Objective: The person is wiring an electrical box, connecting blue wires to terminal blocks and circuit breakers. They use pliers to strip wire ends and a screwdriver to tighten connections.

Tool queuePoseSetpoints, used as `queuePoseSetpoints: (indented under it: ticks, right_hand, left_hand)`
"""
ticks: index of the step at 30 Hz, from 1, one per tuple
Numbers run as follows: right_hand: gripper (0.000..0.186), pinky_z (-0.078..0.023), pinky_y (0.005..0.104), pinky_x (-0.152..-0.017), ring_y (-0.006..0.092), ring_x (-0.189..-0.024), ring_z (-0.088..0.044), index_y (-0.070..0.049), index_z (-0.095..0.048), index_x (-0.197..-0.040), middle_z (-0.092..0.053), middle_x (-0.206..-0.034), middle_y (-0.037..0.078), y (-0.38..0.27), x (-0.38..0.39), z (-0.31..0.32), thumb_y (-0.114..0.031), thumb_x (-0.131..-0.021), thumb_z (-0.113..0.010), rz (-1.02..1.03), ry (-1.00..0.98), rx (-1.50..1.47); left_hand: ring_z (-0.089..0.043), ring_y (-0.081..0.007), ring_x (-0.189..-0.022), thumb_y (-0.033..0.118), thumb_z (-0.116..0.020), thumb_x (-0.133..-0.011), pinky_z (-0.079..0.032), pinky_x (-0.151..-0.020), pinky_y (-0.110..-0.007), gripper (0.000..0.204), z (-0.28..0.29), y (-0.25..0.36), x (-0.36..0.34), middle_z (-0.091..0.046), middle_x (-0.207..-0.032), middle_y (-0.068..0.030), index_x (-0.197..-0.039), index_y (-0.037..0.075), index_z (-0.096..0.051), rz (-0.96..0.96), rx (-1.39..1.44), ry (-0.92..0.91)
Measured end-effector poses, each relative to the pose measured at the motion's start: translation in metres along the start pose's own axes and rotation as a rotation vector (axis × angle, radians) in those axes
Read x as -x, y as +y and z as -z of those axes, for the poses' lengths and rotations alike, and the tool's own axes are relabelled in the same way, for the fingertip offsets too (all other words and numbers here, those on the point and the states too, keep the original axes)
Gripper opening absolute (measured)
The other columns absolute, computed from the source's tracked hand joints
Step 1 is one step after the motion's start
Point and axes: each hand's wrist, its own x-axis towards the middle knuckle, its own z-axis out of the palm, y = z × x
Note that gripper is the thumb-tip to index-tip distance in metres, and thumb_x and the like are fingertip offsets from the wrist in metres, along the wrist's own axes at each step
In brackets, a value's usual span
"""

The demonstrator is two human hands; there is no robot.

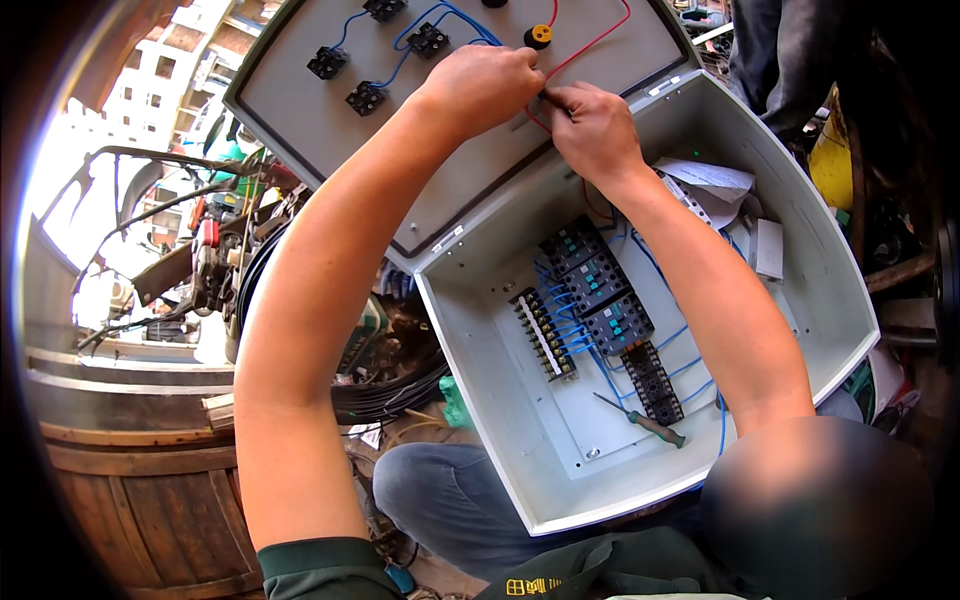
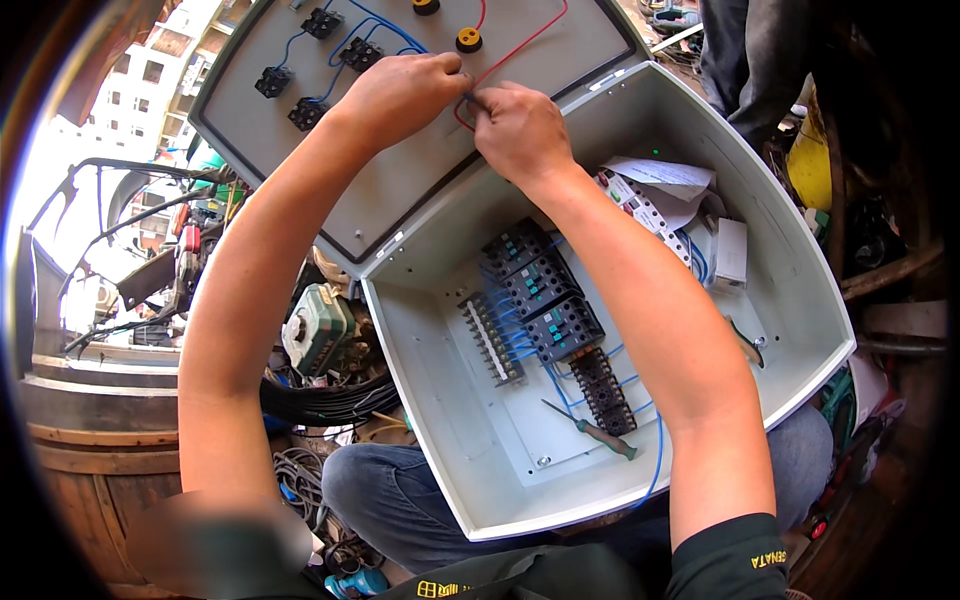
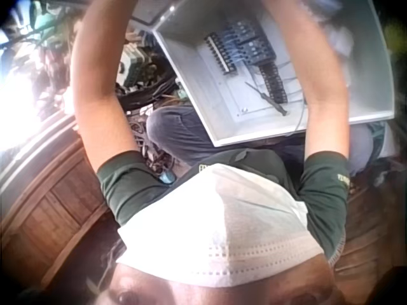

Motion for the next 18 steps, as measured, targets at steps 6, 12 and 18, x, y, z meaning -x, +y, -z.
queuePoseSetpoints:
  ticks: [6,12,18]
  right_hand:
    - [0.016,-0.054,0.0467,-0.08,0.0368,-0.088,-0.066,-0.007,-0.076,-0.091,-0.069,-0.09,0.014,-0.004,-0.002,-0.001,-0.012,-0.087,-0.061,-0.008,-0.027,0.032]
    - [0.018,-0.054,0.0461,-0.081,0.0366,-0.09,-0.066,-0.008,-0.077,-0.092,-0.069,-0.091,0.014,-0.001,-0.002,-0.002,-0.011,-0.087,-0.06,-0.026,-0.051,-0.034]
    - [0.018,-0.053,0.0435,-0.077,0.0367,-0.086,-0.066,-0.007,-0.076,-0.103,-0.068,-0.089,0.015,0.0,-0.005,0.003,-0.015,-0.09,-0.066,0.052,-0.074,0.07]
  left_hand:
    - [-0.068,-0.0287,-0.099,0.006,-0.061,-0.086,-0.056,-0.081,-0.04,0.015,-0.004,-0.006,0.0,-0.062,-0.101,-0.0085,-0.098,0.008,-0.069,-0.04,0.032,0.025]
    - [-0.068,-0.0281,-0.1,0.008,-0.062,-0.086,-0.056,-0.084,-0.039,0.011,-0.006,-0.006,0.002,-0.063,-0.103,-0.0089,-0.094,0.008,-0.07,-0.051,0.035,0.022]
    - [-0.067,-0.0309,-0.101,0.007,-0.059,-0.086,-0.056,-0.083,-0.042,0.013,-0.008,-0.013,-0.004,-0.062,-0.104,-0.0103,-0.096,0.007,-0.068,-0.067,0.032,0.017]
